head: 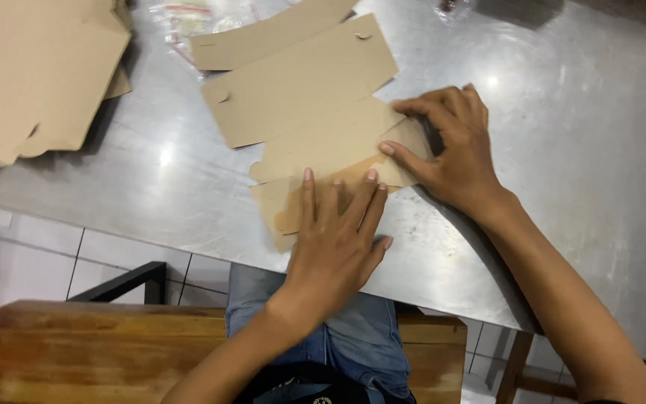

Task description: Assembling and folding cardboard boxes on a metal table by hand.

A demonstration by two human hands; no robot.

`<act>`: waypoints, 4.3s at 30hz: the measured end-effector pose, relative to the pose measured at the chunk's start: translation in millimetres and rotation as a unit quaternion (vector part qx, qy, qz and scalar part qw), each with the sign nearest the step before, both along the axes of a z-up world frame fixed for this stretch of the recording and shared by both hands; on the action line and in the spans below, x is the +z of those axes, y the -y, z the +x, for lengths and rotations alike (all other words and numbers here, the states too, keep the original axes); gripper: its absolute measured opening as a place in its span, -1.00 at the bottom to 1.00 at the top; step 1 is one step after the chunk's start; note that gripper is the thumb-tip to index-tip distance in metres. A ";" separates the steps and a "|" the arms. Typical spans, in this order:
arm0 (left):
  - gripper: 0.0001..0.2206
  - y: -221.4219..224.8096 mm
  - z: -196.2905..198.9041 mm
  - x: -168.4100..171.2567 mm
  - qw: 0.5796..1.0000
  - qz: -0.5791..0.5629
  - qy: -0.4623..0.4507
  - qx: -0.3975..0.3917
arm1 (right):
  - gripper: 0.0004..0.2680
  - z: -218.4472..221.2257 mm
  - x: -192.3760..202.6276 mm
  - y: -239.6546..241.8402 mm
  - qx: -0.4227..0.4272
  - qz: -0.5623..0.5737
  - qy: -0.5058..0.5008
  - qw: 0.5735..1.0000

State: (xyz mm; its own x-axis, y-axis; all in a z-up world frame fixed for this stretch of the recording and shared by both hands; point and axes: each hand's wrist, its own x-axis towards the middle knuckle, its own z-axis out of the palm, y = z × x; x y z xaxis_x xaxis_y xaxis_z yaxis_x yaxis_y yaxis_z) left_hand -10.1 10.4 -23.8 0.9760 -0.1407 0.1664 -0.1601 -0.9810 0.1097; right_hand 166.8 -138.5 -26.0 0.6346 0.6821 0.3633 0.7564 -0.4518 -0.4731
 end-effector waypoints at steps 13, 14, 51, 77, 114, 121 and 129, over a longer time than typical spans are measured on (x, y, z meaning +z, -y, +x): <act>-0.62 -72.8 -62.9 6.2 0.950 -0.279 0.072 0.124 | -0.84 -24.2 -1.3 0.2 -0.003 -0.026 0.215 0.976; -0.64 -72.1 -63.0 5.1 0.947 -0.286 0.080 0.124 | -0.87 -26.9 0.2 -1.1 0.004 -0.030 0.234 0.972; -0.71 -93.8 -15.1 -0.6 0.936 -0.322 0.099 0.101 | -0.62 -102.0 22.7 -10.0 0.085 -0.256 0.216 0.938; -0.52 -96.1 -13.4 -5.2 0.945 -0.312 0.059 0.072 | -0.63 -100.6 24.1 -11.4 0.094 -0.253 0.192 0.943; -0.32 -103.8 -12.3 -1.9 0.948 -0.317 0.024 0.009 | -0.63 -100.8 26.1 -12.1 0.093 -0.254 0.190 0.944; -0.45 -98.5 -11.1 -1.0 0.931 -0.360 0.034 0.046 | -0.63 -100.3 26.0 -12.2 0.093 -0.251 0.191 0.944; -0.59 -91.4 -8.2 -2.1 0.915 -0.385 0.078 0.093 | -0.63 -100.6 25.7 -11.3 0.089 -0.249 0.177 0.948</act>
